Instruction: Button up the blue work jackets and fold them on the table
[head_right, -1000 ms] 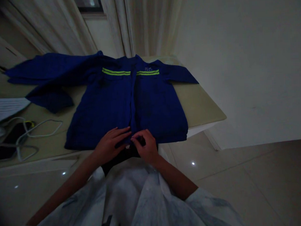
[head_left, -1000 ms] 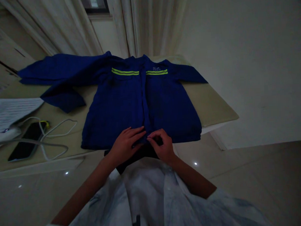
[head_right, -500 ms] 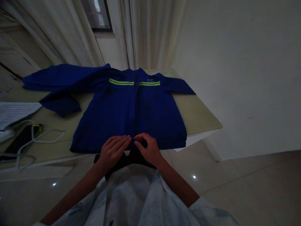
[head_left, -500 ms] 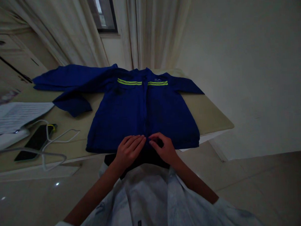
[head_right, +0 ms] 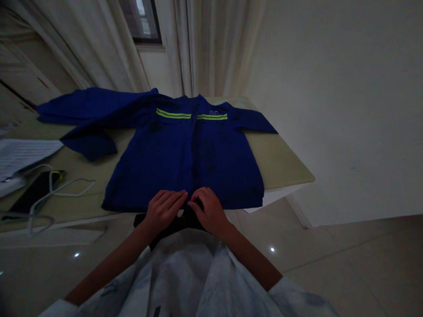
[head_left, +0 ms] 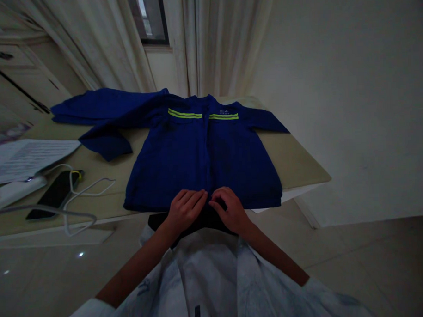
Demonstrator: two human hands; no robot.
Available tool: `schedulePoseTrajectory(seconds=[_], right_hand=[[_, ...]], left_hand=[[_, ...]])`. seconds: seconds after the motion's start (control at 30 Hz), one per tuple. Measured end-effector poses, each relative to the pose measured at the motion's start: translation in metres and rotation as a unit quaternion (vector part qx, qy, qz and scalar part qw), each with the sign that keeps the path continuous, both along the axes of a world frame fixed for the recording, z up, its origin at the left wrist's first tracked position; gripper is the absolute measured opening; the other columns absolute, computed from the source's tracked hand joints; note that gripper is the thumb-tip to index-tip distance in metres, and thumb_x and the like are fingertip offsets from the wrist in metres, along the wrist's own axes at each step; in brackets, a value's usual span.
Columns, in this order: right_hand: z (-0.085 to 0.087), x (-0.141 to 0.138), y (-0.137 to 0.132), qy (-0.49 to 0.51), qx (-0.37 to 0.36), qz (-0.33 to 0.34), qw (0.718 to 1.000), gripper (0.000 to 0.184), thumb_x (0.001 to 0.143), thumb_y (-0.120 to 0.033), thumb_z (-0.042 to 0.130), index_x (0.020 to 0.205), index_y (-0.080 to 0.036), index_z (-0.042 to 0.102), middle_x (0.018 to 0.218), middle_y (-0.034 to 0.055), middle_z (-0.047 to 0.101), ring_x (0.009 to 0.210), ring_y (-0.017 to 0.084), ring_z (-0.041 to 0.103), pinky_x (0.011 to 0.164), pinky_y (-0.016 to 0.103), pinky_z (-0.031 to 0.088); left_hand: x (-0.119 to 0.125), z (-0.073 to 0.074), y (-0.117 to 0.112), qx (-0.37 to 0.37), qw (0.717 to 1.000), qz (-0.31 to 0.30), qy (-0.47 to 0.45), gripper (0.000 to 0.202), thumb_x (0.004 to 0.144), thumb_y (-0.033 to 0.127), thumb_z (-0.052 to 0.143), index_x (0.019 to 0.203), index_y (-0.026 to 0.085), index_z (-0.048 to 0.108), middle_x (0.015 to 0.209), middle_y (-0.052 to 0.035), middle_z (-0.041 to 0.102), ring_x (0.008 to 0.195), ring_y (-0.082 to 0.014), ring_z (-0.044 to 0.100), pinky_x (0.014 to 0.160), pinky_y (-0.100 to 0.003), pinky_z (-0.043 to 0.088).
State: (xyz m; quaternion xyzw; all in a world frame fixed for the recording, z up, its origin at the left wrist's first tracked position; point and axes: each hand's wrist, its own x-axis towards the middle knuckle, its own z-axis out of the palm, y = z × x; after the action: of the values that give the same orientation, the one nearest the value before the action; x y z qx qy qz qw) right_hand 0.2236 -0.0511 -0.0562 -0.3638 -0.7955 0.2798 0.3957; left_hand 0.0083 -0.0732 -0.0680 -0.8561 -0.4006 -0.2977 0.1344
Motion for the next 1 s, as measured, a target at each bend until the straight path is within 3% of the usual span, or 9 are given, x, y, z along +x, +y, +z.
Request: schedulePoseTrajectory(seconds=[0.17, 0.33, 0.43, 0.57, 0.7, 0.8, 0.87, 0.9, 1.0], right_hand=[[-0.008, 0.001, 0.002, -0.004, 0.055, -0.001, 0.998, 0.011, 0.096, -0.032, 0.073, 0.104, -0.024, 0.072, 0.100, 0.0074, 0.076, 0.094, 0.025, 0.069, 0.088, 0.044, 0.053], [0.002, 0.000, 0.008, 0.080, -0.031, 0.002, 0.996, 0.014, 0.099, -0.034, 0.069, 0.088, -0.024, 0.071, 0.088, 0.0030, 0.075, 0.084, 0.020, 0.069, 0.082, 0.038, 0.054], [0.006, -0.003, 0.004, 0.066, -0.047, 0.017, 0.997, 0.017, 0.100, -0.034, 0.067, 0.086, -0.024, 0.070, 0.085, 0.0028, 0.073, 0.083, 0.020, 0.067, 0.082, 0.037, 0.053], [0.006, -0.004, -0.007, 0.040, 0.000, 0.054, 0.998, 0.015, 0.101, -0.031, 0.064, 0.089, -0.024, 0.070, 0.086, 0.0042, 0.073, 0.085, 0.021, 0.066, 0.084, 0.039, 0.051], [0.015, 0.012, 0.000, 0.024, -0.007, 0.073, 0.997, 0.017, 0.102, -0.033, 0.060, 0.090, -0.024, 0.067, 0.084, 0.0035, 0.070, 0.082, 0.020, 0.065, 0.077, 0.036, 0.051], [0.027, 0.031, 0.033, -0.029, -0.011, 0.100, 0.995, 0.015, 0.101, -0.038, 0.063, 0.096, -0.025, 0.068, 0.087, 0.0023, 0.070, 0.081, 0.019, 0.066, 0.074, 0.033, 0.052], [0.036, 0.039, 0.072, -0.064, 0.012, 0.089, 0.994, 0.016, 0.100, -0.039, 0.067, 0.107, -0.025, 0.070, 0.093, 0.0027, 0.072, 0.083, 0.019, 0.067, 0.077, 0.033, 0.053], [0.040, 0.040, 0.098, -0.080, 0.027, 0.074, 0.994, 0.019, 0.099, -0.040, 0.068, 0.110, -0.024, 0.070, 0.096, 0.0034, 0.072, 0.085, 0.019, 0.068, 0.079, 0.033, 0.053], [0.048, 0.033, 0.191, -0.113, 0.059, 0.029, 0.991, 0.020, 0.098, -0.039, 0.068, 0.108, -0.022, 0.072, 0.100, 0.0057, 0.074, 0.090, 0.020, 0.069, 0.084, 0.034, 0.054]], left_hand=[[-0.002, 0.001, 0.000, 0.002, 1.000, 0.002, -0.005, 0.034, 0.103, 0.011, 0.050, 0.128, 0.021, 0.069, 0.118, -0.0093, 0.079, 0.094, -0.0218, 0.075, 0.080, -0.039, 0.055], [-0.002, 0.006, 0.001, 0.020, 1.000, 0.001, 0.016, 0.033, 0.102, 0.011, 0.049, 0.126, 0.021, 0.070, 0.116, -0.0093, 0.079, 0.095, -0.0217, 0.073, 0.080, -0.038, 0.054], [0.000, 0.004, 0.008, -0.007, 0.998, 0.051, 0.030, 0.031, 0.101, 0.012, 0.050, 0.121, 0.019, 0.072, 0.109, -0.0104, 0.079, 0.089, -0.0231, 0.072, 0.078, -0.040, 0.053], [-0.003, 0.007, 0.018, -0.101, 0.989, 0.109, -0.004, 0.026, 0.098, 0.012, 0.055, 0.113, 0.019, 0.075, 0.105, -0.0106, 0.078, 0.092, -0.0258, 0.071, 0.081, -0.042, 0.054], [-0.022, 0.039, 0.015, -0.319, 0.944, 0.050, -0.075, 0.013, 0.096, 0.026, 0.065, 0.103, 0.025, 0.076, 0.099, -0.0041, 0.078, 0.092, -0.0220, 0.073, 0.082, -0.035, 0.056], [-0.042, 0.075, 0.024, -0.494, 0.859, -0.105, -0.081, 0.025, 0.095, 0.040, 0.068, 0.116, 0.029, 0.075, 0.108, -0.0012, 0.079, 0.095, -0.0191, 0.075, 0.080, -0.029, 0.058], [-0.051, 0.093, 0.050, -0.535, 0.827, -0.148, -0.086, 0.032, 0.099, 0.044, 0.061, 0.125, 0.030, 0.073, 0.111, -0.0017, 0.080, 0.094, -0.0187, 0.076, 0.079, -0.028, 0.058], [-0.054, 0.098, 0.071, -0.524, 0.835, -0.136, -0.097, 0.033, 0.101, 0.045, 0.057, 0.126, 0.030, 0.073, 0.111, -0.0022, 0.080, 0.092, -0.0189, 0.076, 0.078, -0.028, 0.058], [-0.060, 0.098, 0.163, -0.393, 0.910, -0.029, -0.133, 0.034, 0.099, 0.044, 0.057, 0.121, 0.025, 0.074, 0.107, -0.0056, 0.080, 0.090, -0.0223, 0.075, 0.079, -0.033, 0.059]])
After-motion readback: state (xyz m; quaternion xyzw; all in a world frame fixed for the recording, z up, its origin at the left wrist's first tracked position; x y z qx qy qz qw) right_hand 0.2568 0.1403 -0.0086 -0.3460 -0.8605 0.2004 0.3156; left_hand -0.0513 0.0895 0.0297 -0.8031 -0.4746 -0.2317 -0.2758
